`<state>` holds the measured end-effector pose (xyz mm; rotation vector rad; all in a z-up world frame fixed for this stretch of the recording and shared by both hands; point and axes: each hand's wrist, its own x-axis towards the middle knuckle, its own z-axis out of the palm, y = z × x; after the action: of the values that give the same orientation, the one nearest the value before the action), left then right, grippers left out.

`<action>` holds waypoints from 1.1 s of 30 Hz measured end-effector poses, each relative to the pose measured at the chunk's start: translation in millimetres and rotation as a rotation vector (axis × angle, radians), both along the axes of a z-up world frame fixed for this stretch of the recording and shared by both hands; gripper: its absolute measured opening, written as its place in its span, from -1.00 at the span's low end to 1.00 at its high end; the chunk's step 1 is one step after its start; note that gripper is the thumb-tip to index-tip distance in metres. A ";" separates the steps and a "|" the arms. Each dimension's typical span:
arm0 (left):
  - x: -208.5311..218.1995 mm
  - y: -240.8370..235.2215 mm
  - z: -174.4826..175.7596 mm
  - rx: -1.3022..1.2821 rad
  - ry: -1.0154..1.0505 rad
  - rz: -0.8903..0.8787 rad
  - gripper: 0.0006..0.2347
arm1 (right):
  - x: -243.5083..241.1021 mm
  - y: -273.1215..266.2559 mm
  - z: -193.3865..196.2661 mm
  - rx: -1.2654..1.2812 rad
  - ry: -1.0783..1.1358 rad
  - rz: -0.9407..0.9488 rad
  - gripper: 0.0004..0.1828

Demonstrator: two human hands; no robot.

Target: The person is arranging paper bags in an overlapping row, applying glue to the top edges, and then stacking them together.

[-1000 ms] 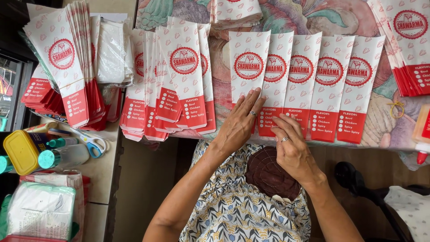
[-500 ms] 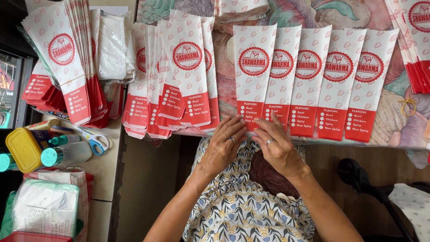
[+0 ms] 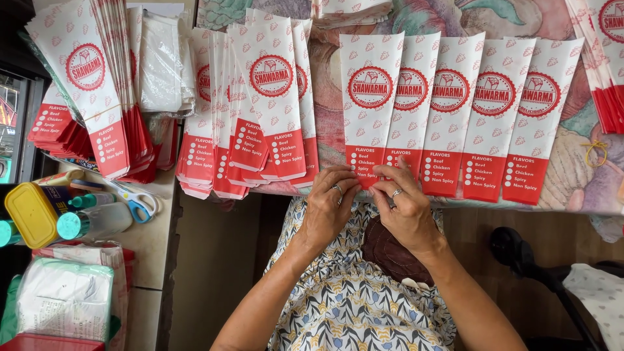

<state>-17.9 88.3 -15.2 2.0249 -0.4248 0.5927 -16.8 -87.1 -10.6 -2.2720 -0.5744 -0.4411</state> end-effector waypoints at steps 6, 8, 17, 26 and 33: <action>2.0 2.5 -8.0 -0.092 0.075 -0.040 -0.93 | 5.3 1.7 22.5 0.068 0.144 -0.016 -0.89; 0.4 -0.7 -16.6 -0.046 0.039 -0.017 -0.89 | 4.7 3.1 26.8 0.060 0.145 0.002 -0.90; 57.0 37.6 13.7 0.498 0.105 0.499 -0.53 | 1.7 0.8 20.6 -0.035 0.102 0.038 -0.88; 74.3 104.9 10.8 0.707 0.495 0.503 -0.54 | -0.1 -3.3 17.8 0.019 0.059 0.105 -0.81; 73.2 178.4 18.8 0.740 0.365 0.515 -0.55 | 2.3 -4.5 17.3 0.016 0.058 0.116 -0.76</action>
<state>55.4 266.8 3.6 2.9229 0.1436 0.3704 -14.5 -91.6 6.7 -2.2150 -0.6661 -0.3206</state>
